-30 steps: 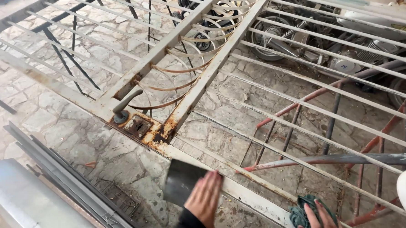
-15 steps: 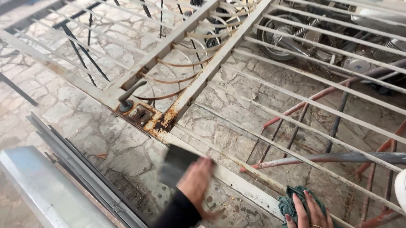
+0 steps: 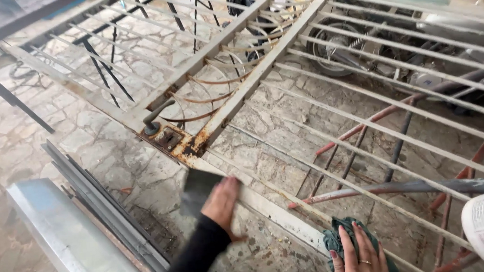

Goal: Sanding a metal gate with sandpaper and wiping it with a cloth to remove rust and prepare it for painting.

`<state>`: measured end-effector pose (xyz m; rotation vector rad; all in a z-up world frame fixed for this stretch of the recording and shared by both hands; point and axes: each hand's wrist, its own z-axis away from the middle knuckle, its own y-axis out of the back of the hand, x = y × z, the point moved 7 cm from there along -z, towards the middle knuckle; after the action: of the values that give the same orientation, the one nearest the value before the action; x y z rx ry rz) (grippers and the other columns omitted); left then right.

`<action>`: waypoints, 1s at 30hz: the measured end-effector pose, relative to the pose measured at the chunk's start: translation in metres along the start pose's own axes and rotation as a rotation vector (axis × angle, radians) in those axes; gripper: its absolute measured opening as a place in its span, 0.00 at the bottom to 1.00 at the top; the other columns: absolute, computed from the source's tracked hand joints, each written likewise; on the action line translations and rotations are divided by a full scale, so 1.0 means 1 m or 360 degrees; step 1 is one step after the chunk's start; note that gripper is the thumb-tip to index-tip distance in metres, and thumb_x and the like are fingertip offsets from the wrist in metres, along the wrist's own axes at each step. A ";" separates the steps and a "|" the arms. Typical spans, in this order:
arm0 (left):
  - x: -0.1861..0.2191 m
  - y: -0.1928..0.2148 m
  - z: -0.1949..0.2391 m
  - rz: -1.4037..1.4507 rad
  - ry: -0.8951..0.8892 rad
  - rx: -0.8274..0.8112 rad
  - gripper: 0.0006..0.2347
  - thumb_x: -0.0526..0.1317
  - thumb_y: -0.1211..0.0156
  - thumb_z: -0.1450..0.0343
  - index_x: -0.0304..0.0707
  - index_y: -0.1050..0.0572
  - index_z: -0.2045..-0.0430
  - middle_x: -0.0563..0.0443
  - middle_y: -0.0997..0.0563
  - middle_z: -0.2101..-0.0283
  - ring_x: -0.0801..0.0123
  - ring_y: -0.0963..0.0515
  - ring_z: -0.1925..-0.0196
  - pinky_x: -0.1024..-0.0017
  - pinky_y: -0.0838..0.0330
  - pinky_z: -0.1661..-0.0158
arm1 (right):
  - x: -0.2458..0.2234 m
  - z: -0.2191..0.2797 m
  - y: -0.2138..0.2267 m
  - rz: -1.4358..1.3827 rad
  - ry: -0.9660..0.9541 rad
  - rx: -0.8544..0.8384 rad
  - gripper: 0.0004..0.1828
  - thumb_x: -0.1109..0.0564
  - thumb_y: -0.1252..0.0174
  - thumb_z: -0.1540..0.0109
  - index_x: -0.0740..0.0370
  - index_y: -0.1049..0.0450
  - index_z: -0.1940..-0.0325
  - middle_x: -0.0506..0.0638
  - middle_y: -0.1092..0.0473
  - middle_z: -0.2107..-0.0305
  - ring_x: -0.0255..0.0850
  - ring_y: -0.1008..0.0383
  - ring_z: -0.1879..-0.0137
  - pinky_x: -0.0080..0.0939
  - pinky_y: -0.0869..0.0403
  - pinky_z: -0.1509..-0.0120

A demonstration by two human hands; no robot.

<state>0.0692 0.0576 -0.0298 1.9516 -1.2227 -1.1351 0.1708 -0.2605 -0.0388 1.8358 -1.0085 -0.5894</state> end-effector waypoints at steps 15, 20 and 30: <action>0.015 -0.019 0.011 0.0472 0.0017 -0.0305 0.74 0.80 0.20 0.59 0.22 0.52 0.29 0.30 0.48 0.26 0.44 0.49 0.24 0.53 0.55 0.28 | 0.006 0.001 -0.009 -0.0028 0.0092 0.0033 0.34 0.30 0.56 0.37 0.39 0.34 0.29 0.46 0.32 0.33 0.41 0.31 0.28 0.57 0.30 0.25; 0.051 0.039 -0.020 0.1112 -0.0034 -0.0746 0.56 0.61 0.28 0.42 0.27 0.56 0.27 0.32 0.55 0.23 0.46 0.55 0.22 0.56 0.61 0.28 | 0.004 0.000 -0.009 -0.0030 0.0087 0.0137 0.34 0.29 0.60 0.36 0.39 0.32 0.30 0.46 0.30 0.34 0.42 0.28 0.30 0.59 0.28 0.27; 0.078 0.050 -0.013 0.1129 -0.0137 -0.0907 0.64 0.59 0.15 0.45 0.26 0.63 0.27 0.30 0.60 0.23 0.46 0.57 0.22 0.52 0.61 0.29 | -0.003 -0.002 0.006 -0.0027 0.0117 0.0133 0.32 0.31 0.58 0.36 0.40 0.32 0.31 0.47 0.31 0.33 0.41 0.28 0.30 0.56 0.28 0.28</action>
<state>0.0771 -0.0342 -0.0119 0.9399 -1.2956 -1.0272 0.1680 -0.2584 -0.0328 1.9270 -0.9824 -0.4930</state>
